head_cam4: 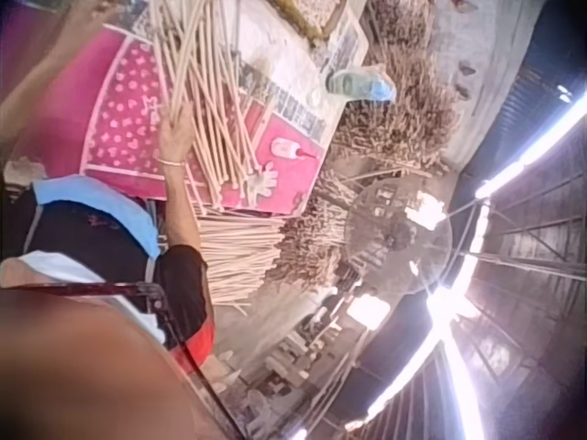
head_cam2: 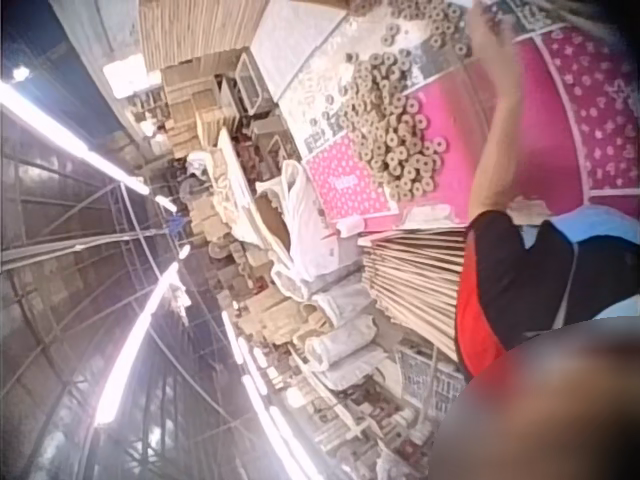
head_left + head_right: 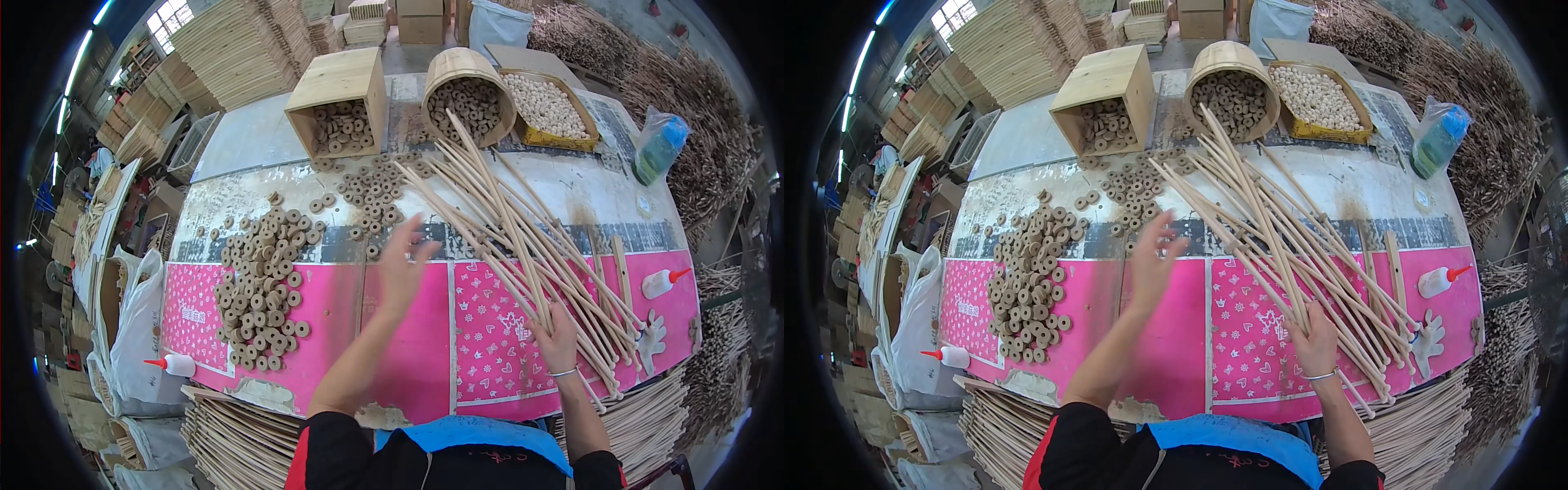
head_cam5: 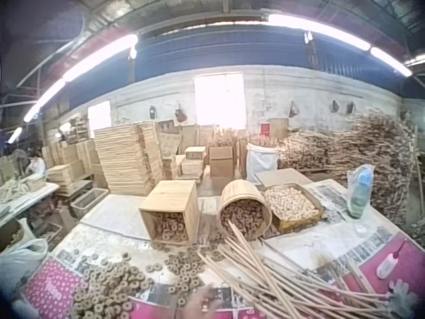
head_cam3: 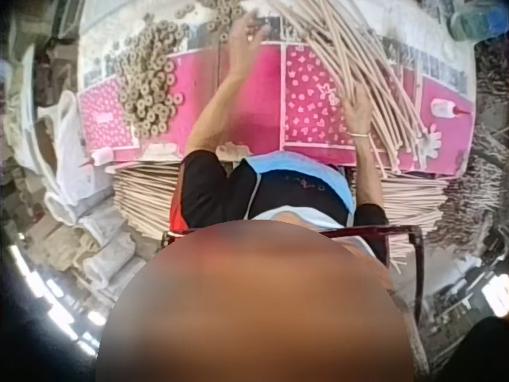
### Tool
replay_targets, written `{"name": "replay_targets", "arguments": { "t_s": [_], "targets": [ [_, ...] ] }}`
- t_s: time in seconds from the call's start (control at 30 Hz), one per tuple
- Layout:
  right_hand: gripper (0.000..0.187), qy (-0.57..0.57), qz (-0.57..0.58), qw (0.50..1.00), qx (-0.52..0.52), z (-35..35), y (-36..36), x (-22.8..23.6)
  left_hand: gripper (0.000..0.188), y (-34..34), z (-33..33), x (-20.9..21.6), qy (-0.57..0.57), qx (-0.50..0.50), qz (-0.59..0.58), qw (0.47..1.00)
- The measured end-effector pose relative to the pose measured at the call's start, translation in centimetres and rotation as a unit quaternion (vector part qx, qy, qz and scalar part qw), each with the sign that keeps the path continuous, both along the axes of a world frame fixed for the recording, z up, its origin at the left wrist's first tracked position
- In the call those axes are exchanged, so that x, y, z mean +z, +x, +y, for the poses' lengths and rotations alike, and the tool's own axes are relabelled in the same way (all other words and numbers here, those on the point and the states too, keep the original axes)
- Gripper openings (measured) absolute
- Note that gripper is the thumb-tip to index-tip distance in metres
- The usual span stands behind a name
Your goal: Assembling long wooden rods with small circular wooden pieces using glue in a workshop.
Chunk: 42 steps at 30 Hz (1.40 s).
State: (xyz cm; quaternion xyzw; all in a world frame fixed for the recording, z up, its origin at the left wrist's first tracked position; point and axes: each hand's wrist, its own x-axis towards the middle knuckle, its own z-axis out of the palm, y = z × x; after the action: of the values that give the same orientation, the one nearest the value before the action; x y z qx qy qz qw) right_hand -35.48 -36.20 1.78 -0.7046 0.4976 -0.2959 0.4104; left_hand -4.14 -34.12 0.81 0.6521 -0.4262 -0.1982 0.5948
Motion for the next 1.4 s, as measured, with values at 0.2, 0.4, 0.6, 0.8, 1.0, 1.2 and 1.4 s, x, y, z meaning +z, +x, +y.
{"name": "replay_targets", "arguments": {
  "t_s": [0.2,0.4,0.6,0.8,1.0,1.2,1.4],
  "targets": [
    [0.024,0.001,0.0,0.999,0.037,0.2,-0.3,-0.6,0.038,8.9,4.6,-4.6,0.175,0.1,-0.399,0.894],
    [0.023,-0.001,0.04,0.998,0.049,0.5,-0.4,-0.8,0.026,9.9,1.5,-2.9,0.014,0.013,0.116,0.993],
    [0.026,-0.105,0.12,0.986,0.044,1.3,-0.6,-0.9,0.032,10.0,-4.9,3.4,-0.04,-0.06,0.293,0.953],
    [0.026,-0.177,0.152,0.971,0.062,1.9,-0.5,-0.4,0.03,12.5,-8.7,1.8,-0.034,-0.054,0.35,0.935],
    [0.024,-0.138,0.151,0.978,0.047,1.9,-0.2,0.2,0.025,13.5,-11.3,1.8,-0.031,-0.052,0.381,0.923],
    [0.022,-0.157,0.153,0.975,0.047,1.9,-0.4,0.1,0.027,13.3,-12.3,2.7,-0.046,-0.067,0.362,0.929],
    [0.022,-0.182,0.151,0.97,0.056,1.8,-0.6,-0.7,0.024,13.5,-12.5,2.1,-0.045,-0.06,0.373,0.925]
  ]
}}
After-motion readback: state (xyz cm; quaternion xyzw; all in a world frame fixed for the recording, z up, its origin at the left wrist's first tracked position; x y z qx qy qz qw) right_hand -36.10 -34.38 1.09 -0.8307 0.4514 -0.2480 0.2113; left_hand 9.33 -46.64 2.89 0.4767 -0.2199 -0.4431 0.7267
